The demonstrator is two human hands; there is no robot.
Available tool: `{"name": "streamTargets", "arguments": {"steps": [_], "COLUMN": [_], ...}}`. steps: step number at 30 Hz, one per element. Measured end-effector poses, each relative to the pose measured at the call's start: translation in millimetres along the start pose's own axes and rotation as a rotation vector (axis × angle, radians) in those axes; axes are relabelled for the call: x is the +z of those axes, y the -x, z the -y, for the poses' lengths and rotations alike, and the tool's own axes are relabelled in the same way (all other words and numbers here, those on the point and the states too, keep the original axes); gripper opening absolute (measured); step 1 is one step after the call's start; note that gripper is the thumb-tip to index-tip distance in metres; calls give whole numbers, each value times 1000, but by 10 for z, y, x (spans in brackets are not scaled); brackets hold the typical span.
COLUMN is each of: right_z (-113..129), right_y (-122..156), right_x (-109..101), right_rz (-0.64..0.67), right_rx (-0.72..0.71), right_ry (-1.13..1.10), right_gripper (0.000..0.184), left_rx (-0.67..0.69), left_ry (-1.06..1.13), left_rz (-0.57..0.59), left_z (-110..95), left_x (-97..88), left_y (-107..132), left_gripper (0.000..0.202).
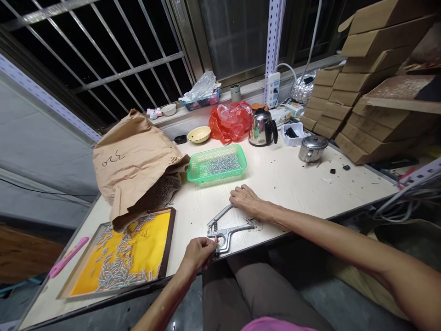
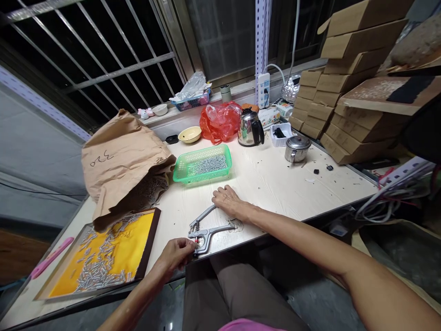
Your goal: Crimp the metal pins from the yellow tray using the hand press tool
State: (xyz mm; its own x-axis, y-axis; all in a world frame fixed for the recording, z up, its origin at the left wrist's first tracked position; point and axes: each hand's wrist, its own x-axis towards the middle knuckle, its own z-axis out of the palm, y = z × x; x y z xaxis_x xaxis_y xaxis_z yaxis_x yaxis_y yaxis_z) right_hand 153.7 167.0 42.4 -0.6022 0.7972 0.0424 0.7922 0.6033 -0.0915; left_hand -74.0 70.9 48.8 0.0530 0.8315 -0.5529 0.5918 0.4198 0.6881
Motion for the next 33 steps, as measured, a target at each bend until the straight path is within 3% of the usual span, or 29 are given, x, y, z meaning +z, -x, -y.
{"name": "streamTargets", "arguments": {"steps": [4, 9, 14, 19, 21, 25, 27, 33], "right_z": [-132, -114, -4, 22, 22, 1, -19, -49], "right_y": [-126, -23, 142, 212, 212, 109, 33, 22], "right_x": [-52, -124, -92, -52, -45, -34, -23, 69], "right_rz": [-25, -27, -10, 4, -13, -16, 14, -33], "right_rx": [5, -52, -202, -194, -181, -59, -36, -29], "right_ry": [6, -59, -171, -146, -142, -101, -56, 22], "right_gripper": [22, 23, 70, 86, 79, 32, 17, 18], "left_rx": [-50, -77, -106, -130, -127, -115, -112, -128], "left_ry": [-52, -45, 14, 78, 96, 140, 148, 136], "left_rz": [-21, -54, -69, -79, -81, -74, -75, -73], "left_z": [-34, -45, -60, -78, -72, -53, -46, -47], "left_x": [27, 62, 79, 94, 98, 99, 97, 100], "left_y": [-2, 27, 52, 55, 56, 59, 58, 39], "left_gripper": [32, 28, 32, 28, 26, 21, 20, 17]}}
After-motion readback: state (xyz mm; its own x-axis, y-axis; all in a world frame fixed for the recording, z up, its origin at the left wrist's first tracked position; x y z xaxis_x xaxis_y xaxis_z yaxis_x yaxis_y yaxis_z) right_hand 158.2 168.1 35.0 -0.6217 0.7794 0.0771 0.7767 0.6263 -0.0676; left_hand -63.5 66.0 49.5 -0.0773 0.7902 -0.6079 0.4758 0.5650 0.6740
